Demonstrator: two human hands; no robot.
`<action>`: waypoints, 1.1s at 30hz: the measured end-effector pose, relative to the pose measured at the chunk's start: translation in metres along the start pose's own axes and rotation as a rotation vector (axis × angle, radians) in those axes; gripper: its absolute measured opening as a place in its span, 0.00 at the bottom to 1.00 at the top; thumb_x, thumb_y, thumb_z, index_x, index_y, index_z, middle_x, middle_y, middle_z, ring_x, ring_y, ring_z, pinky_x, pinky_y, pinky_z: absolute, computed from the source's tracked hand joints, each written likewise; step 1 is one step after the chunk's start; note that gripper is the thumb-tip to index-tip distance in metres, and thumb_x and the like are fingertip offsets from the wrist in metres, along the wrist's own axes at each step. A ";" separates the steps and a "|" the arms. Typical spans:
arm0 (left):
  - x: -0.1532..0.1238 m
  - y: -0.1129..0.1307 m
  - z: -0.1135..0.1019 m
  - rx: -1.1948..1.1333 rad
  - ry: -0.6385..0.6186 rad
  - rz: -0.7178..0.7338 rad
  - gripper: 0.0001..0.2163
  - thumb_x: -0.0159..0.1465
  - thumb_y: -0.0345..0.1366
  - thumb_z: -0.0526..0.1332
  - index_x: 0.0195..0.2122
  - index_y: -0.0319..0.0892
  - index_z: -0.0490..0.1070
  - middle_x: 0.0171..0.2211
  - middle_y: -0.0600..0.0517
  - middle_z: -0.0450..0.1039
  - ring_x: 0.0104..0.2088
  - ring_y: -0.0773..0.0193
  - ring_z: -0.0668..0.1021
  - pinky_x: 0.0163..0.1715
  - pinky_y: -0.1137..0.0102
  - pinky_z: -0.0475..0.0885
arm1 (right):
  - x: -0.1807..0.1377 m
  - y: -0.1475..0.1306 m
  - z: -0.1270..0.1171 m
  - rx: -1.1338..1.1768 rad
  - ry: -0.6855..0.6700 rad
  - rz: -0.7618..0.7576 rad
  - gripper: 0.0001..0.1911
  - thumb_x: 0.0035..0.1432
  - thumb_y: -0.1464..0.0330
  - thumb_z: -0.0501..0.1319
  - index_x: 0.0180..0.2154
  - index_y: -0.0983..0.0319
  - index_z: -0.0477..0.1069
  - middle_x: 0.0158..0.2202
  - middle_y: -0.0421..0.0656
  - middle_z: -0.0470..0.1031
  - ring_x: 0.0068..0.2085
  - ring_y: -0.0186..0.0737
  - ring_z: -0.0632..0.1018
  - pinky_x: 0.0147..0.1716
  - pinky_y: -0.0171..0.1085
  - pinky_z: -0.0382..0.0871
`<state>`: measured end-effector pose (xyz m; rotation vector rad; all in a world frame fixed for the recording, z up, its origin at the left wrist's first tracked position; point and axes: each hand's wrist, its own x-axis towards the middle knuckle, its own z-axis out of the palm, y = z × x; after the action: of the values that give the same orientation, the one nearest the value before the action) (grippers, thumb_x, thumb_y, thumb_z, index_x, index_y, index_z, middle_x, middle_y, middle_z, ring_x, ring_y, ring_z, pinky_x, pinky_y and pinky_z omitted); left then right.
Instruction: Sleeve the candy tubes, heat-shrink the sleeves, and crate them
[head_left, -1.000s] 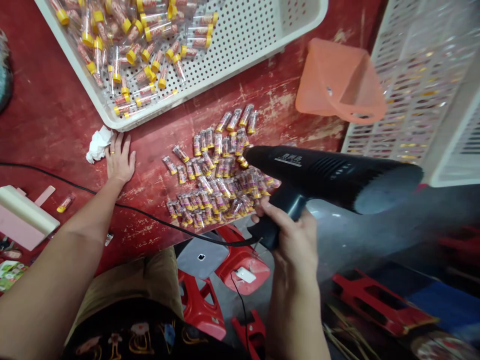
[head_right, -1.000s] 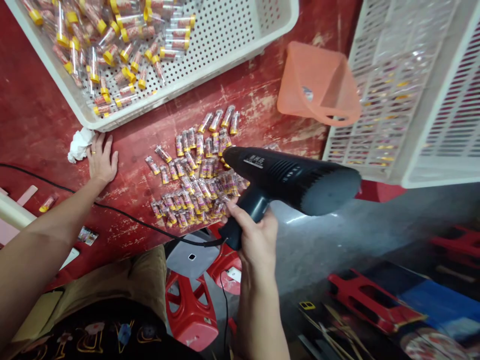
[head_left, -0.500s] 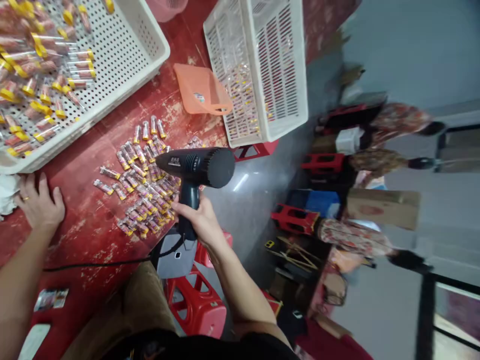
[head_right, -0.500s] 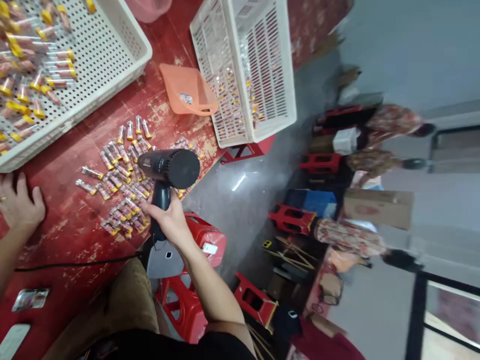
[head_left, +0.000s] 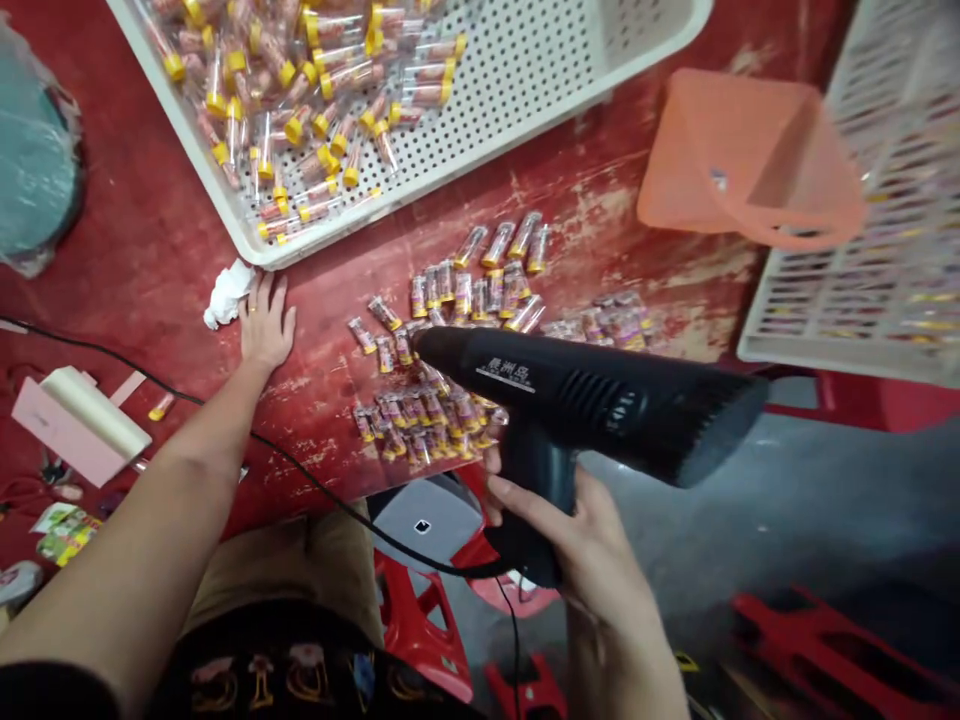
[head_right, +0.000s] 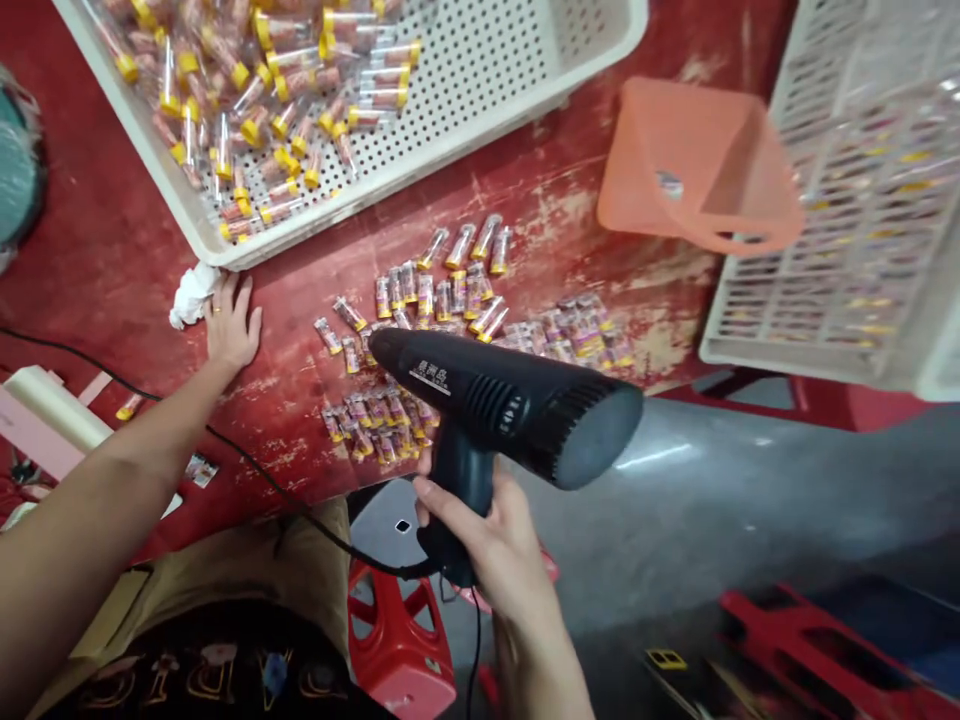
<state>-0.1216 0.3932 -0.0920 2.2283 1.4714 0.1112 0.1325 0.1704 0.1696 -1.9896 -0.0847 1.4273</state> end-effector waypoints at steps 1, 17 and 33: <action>-0.001 0.000 0.000 0.002 0.004 0.005 0.30 0.72 0.49 0.46 0.72 0.42 0.56 0.74 0.41 0.50 0.75 0.48 0.51 0.71 0.46 0.49 | -0.001 0.002 0.001 0.006 -0.007 0.005 0.23 0.44 0.55 0.76 0.35 0.60 0.72 0.20 0.39 0.71 0.21 0.35 0.71 0.20 0.34 0.67; -0.002 -0.001 0.002 0.026 -0.006 0.025 0.30 0.73 0.49 0.43 0.72 0.42 0.55 0.75 0.42 0.50 0.75 0.49 0.51 0.71 0.48 0.49 | 0.006 0.035 0.028 -0.116 -0.093 0.019 0.22 0.43 0.54 0.75 0.32 0.60 0.71 0.22 0.38 0.72 0.23 0.36 0.72 0.23 0.37 0.69; -0.001 -0.003 0.008 0.031 -0.048 0.017 0.35 0.73 0.53 0.31 0.72 0.35 0.52 0.76 0.44 0.46 0.75 0.66 0.40 0.69 0.54 0.43 | 0.014 0.036 0.033 -0.147 -0.098 0.000 0.24 0.43 0.53 0.76 0.32 0.59 0.71 0.21 0.38 0.73 0.22 0.37 0.72 0.23 0.37 0.69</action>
<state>-0.1221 0.3903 -0.1002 2.2524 1.4381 0.0409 0.0986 0.1648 0.1328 -2.0360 -0.2394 1.5575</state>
